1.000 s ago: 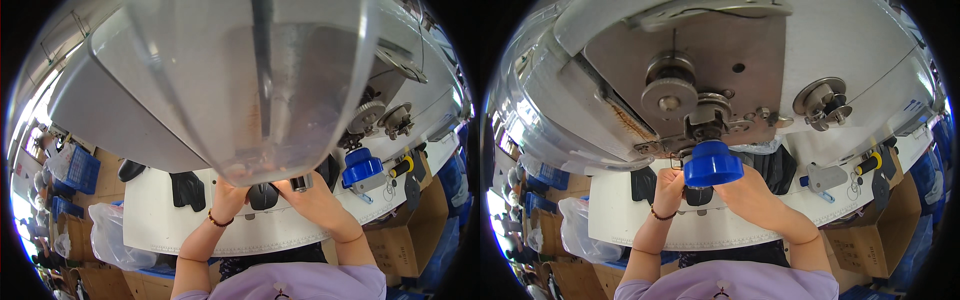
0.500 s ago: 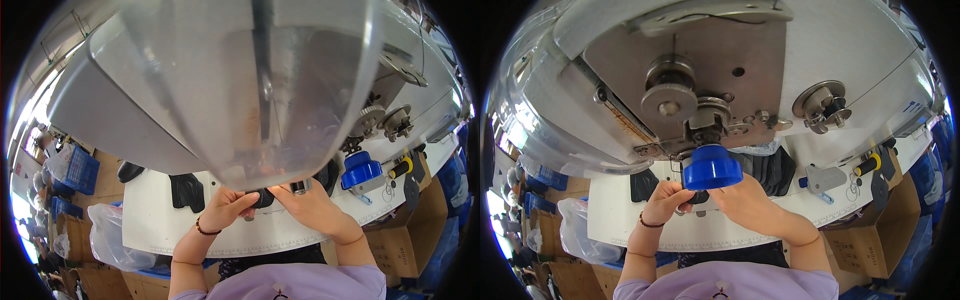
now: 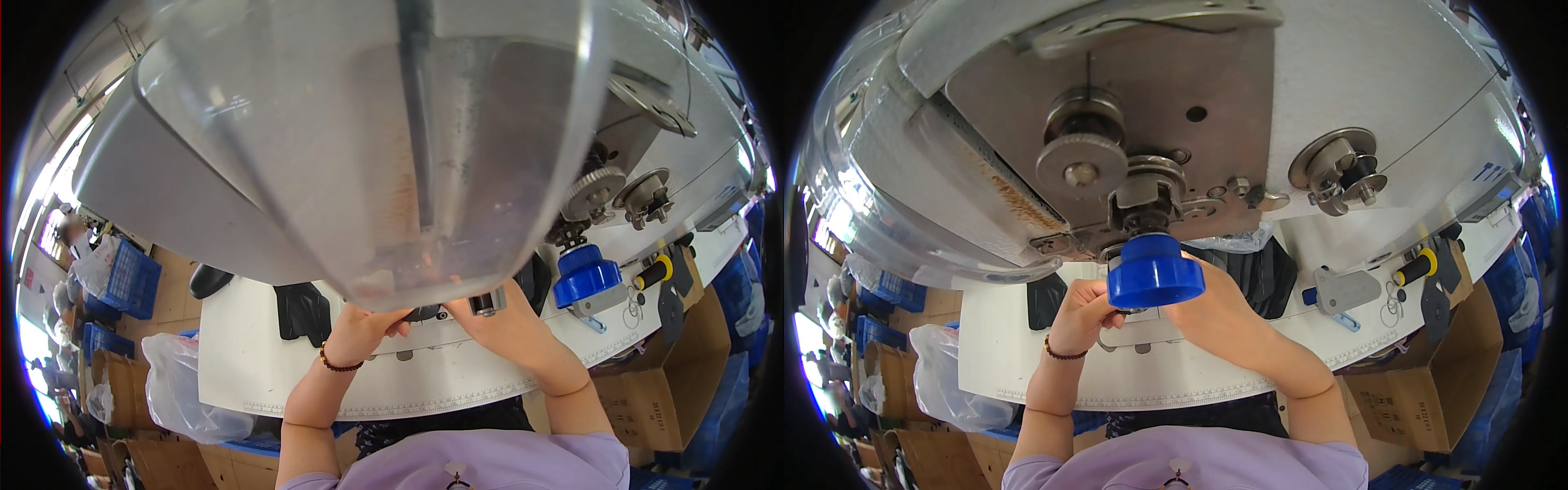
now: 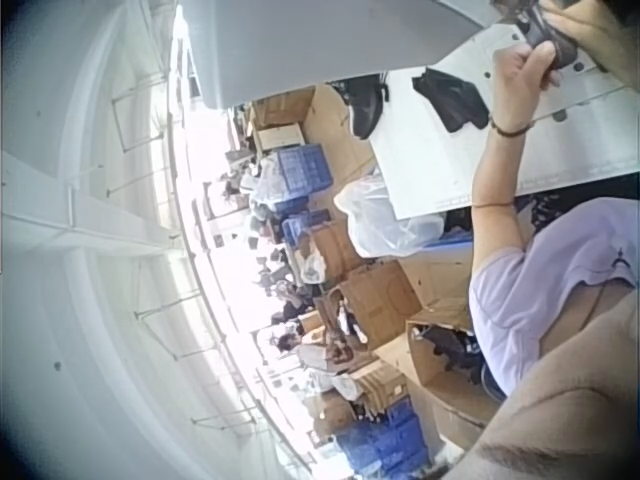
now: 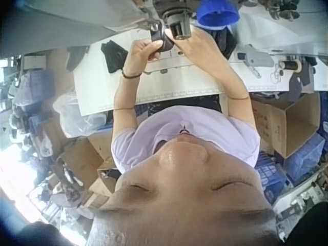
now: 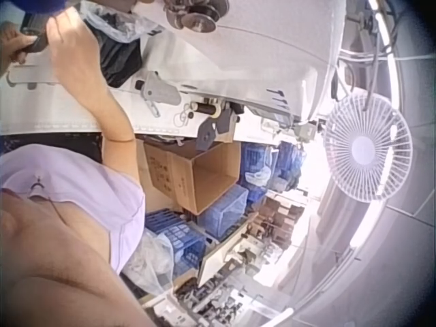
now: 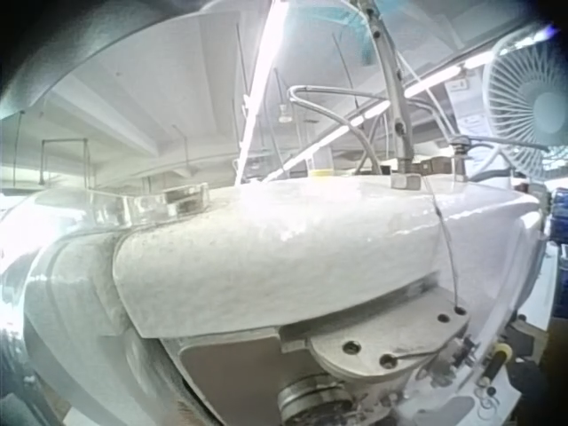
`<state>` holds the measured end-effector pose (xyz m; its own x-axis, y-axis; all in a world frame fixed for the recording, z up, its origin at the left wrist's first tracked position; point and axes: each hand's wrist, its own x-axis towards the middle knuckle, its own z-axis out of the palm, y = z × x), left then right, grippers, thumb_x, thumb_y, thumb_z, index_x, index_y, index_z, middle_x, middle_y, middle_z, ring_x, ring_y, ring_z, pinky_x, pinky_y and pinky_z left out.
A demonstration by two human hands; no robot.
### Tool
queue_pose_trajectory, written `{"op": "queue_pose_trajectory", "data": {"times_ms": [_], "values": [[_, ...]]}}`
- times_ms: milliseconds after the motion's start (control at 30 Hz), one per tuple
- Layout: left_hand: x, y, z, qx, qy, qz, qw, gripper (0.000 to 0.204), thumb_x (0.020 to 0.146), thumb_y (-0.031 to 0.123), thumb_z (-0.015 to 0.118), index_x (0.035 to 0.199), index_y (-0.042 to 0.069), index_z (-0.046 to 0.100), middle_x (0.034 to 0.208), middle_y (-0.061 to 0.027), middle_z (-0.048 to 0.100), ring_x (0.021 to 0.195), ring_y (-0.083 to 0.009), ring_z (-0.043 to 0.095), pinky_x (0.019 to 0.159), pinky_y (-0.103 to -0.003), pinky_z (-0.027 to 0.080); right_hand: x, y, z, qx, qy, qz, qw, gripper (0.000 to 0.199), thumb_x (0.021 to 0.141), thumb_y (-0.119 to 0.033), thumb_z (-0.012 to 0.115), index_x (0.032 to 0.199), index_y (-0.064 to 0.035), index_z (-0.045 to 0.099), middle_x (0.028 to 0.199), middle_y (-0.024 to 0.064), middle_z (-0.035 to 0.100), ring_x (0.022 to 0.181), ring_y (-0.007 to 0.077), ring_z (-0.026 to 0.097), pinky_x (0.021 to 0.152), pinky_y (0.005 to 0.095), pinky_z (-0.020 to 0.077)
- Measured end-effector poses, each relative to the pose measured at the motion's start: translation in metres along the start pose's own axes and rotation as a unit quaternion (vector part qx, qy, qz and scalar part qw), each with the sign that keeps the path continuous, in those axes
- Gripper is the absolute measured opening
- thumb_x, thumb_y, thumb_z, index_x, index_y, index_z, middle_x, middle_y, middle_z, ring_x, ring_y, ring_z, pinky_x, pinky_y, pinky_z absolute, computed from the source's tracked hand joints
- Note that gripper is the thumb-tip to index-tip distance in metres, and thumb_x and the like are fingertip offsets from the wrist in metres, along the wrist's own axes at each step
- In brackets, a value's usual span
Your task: Using an industrial stitching machine to join pieces of leather for shoe construction.
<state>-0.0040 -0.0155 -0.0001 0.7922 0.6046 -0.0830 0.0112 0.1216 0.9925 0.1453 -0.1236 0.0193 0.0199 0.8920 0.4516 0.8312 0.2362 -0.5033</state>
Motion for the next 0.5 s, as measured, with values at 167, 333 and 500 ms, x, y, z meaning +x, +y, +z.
{"op": "queue_pose_trajectory", "data": {"times_ms": [167,333,500], "values": [[0.007,-0.004,-0.004,0.011,-0.002,0.015,1.000,0.023,0.078,0.011,0.045,0.060,-0.001,0.056,0.048,-0.0013,0.049,0.041,-0.0025,0.040,0.039,-0.014,0.029,0.003,-0.009,-0.001,0.107,0.110,0.041,0.987,0.027,0.065,-0.009,0.062,0.090,-0.0027,0.054,0.088,0.0089,0.052,0.076,0.0199,0.052,0.067,0.0275,0.0415],[0.006,-0.004,-0.003,0.033,0.019,0.017,0.999,0.024,0.078,0.011,0.046,0.059,0.000,0.056,0.048,-0.0017,0.050,0.041,-0.0024,0.039,0.039,-0.014,0.029,0.009,-0.009,-0.004,0.122,0.111,0.023,0.986,0.026,0.068,-0.007,0.052,0.095,-0.0072,0.051,0.082,0.0089,0.055,0.075,0.0233,0.054,0.065,0.0275,0.0430],[0.003,-0.003,0.005,0.052,0.003,0.067,0.996,0.025,0.078,0.011,0.047,0.057,0.000,0.056,0.049,-0.0018,0.051,0.041,-0.0023,0.041,0.039,-0.014,0.030,0.009,-0.003,-0.009,0.129,0.076,0.031,0.988,0.024,0.066,-0.007,0.055,0.089,-0.0070,0.053,0.077,0.0082,0.056,0.072,0.0234,0.055,0.063,0.0274,0.0433]]}}
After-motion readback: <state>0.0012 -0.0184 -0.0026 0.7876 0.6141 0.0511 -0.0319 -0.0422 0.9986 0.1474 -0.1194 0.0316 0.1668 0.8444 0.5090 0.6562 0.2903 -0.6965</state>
